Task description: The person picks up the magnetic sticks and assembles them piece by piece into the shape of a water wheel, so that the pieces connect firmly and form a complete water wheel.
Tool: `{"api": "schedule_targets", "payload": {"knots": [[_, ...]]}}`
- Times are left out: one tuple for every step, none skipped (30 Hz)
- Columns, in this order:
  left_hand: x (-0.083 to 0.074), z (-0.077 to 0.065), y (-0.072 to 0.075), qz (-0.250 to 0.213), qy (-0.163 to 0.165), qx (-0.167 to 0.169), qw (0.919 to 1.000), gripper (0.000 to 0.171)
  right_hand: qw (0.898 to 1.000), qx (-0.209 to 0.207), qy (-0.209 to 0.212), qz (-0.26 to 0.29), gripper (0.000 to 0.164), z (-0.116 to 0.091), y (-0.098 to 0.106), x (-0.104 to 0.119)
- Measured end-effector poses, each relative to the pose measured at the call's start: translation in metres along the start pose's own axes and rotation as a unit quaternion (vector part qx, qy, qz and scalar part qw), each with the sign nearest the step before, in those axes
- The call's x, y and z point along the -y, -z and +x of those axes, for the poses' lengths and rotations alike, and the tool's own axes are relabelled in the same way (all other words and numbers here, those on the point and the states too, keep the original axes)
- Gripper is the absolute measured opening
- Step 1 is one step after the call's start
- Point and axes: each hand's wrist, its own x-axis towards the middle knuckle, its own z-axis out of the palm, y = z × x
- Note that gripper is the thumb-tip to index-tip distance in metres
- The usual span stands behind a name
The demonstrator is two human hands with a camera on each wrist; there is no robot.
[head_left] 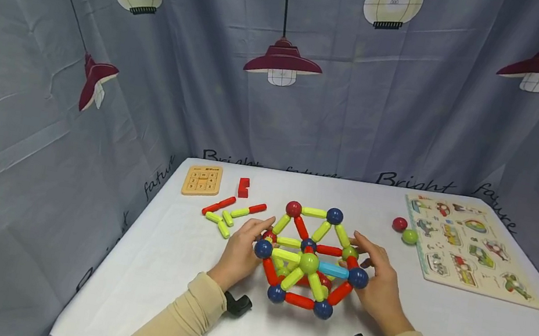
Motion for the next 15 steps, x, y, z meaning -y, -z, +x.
{"api": "schedule_targets", "payload": {"knots": [[0.0, -0.0005, 0.0001, 0.002, -0.008, -0.005, 1.0, 0.069, 1.0, -0.004, 0.01, -0.001, 0.093, 0.0003, 0.0, 0.0006], [0.0001, -0.0008, 0.0001, 0.005, -0.018, -0.01, 0.9998, 0.067, 1.0, -0.006, 0.018, -0.003, 0.094, 0.0005, 0.0, 0.0012], [0.0005, -0.001, 0.0001, 0.006, -0.03, -0.015, 0.9994, 0.065, 1.0, -0.006, 0.023, -0.006, 0.094, 0.0007, 0.0001, 0.0019], [0.0009, -0.0011, 0.0002, 0.006, -0.041, -0.018, 0.999, 0.064, 1.0, -0.006, 0.027, -0.007, 0.095, 0.001, 0.0002, 0.0022], [0.0013, -0.0009, 0.0003, 0.004, -0.052, -0.022, 0.9984, 0.063, 0.999, -0.005, 0.031, -0.006, 0.096, 0.0012, 0.0005, 0.0024], [0.0016, -0.0006, 0.0005, 0.003, -0.062, -0.025, 0.9978, 0.062, 0.999, -0.003, 0.035, -0.007, 0.097, 0.0014, 0.0007, 0.0023], [0.002, -0.0002, 0.0006, 0.002, -0.07, -0.028, 0.9972, 0.062, 0.999, -0.001, 0.041, -0.006, 0.097, 0.0017, 0.0009, 0.0019], [0.0023, 0.0002, 0.0008, 0.005, -0.076, -0.029, 0.9967, 0.062, 0.999, 0.003, 0.045, -0.004, 0.098, 0.0019, 0.0013, 0.0017], [0.0027, 0.0005, 0.0008, 0.008, -0.078, -0.029, 0.9965, 0.062, 0.999, 0.007, 0.049, 0.0, 0.099, 0.0021, 0.0016, 0.0013], [0.003, 0.0009, 0.0008, 0.015, -0.077, -0.028, 0.9965, 0.063, 0.998, 0.009, 0.055, 0.003, 0.1, 0.0025, 0.0019, 0.0007], [0.0032, 0.0013, 0.001, 0.019, -0.077, -0.027, 0.9965, 0.063, 0.998, 0.013, 0.059, 0.005, 0.1, 0.0028, 0.0022, 0.0003], [0.0032, 0.0016, 0.0012, 0.02, -0.075, -0.024, 0.9967, 0.064, 0.998, 0.016, 0.062, 0.006, 0.1, 0.003, 0.0025, -0.0003], [0.0031, 0.0022, 0.0013, 0.021, -0.073, -0.021, 0.9969, 0.065, 0.998, 0.019, 0.062, 0.008, 0.1, 0.0033, 0.0028, -0.0007], [0.003, 0.0027, 0.0017, 0.021, -0.07, -0.016, 0.9972, 0.065, 0.998, 0.022, 0.057, 0.006, 0.101, 0.0035, 0.0033, -0.0009], [0.0028, 0.0035, 0.0021, 0.018, -0.067, -0.011, 0.9975, 0.066, 0.998, 0.026, 0.051, 0.006, 0.101, 0.0037, 0.0038, -0.0011]]}}
